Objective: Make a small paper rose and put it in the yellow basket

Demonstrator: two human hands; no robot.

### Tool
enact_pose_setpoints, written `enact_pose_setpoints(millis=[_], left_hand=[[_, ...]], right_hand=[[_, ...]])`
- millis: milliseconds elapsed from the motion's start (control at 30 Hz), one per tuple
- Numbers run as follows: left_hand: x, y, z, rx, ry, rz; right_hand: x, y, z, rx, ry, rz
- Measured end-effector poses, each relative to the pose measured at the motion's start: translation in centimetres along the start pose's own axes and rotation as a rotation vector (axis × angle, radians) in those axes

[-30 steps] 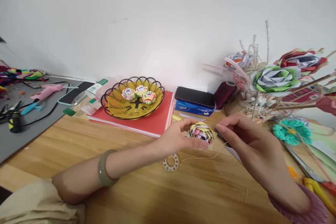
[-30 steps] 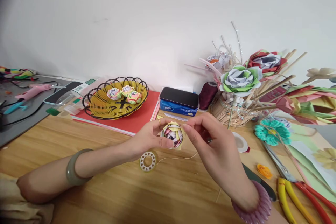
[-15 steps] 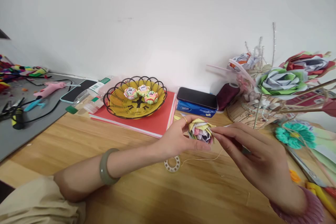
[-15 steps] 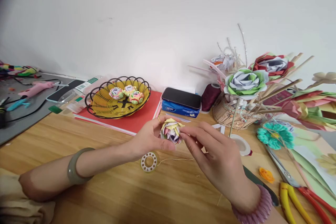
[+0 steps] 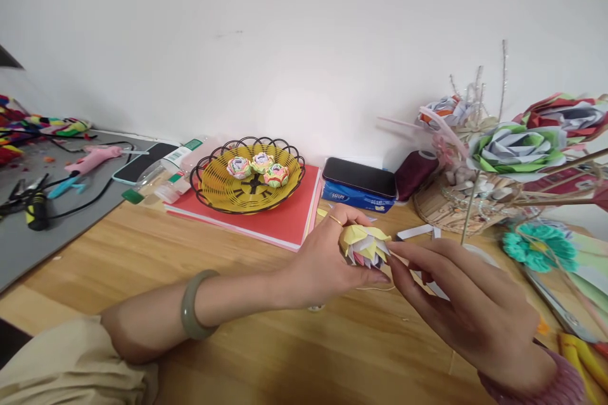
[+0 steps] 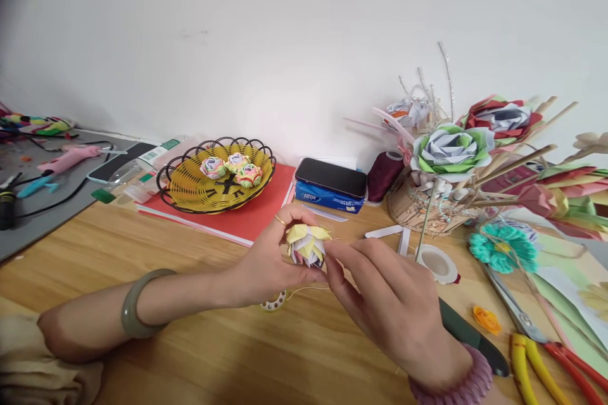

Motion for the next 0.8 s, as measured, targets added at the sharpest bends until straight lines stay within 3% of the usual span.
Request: enact_pose_setpoints(millis=[267,600,800], left_hand=[[-0.2,0.4,-0.1,0.077,0.003,0.012],[0.1,0.3,-0.2,0.120,-0.035,0.098],[0.2,0.5,-0.2,0.072,-0.096,-0.025]], right_hand=[[0.2,0.0,-0.2,0.174,-0.099,0.141],[1.0,0.6,0.4,0.664,-0.319,0.668],[1.1,0.9,0.3,0.737,-0.369,0.707]])
Point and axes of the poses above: each hand's wrist, its own x-axis towards the middle knuckle, its own z-axis out of the palm, y = z × x, the point moved 1 cm from there along x, towards the middle knuckle, and after that the axes turned 1 degree about y, right-handed, at the moved point
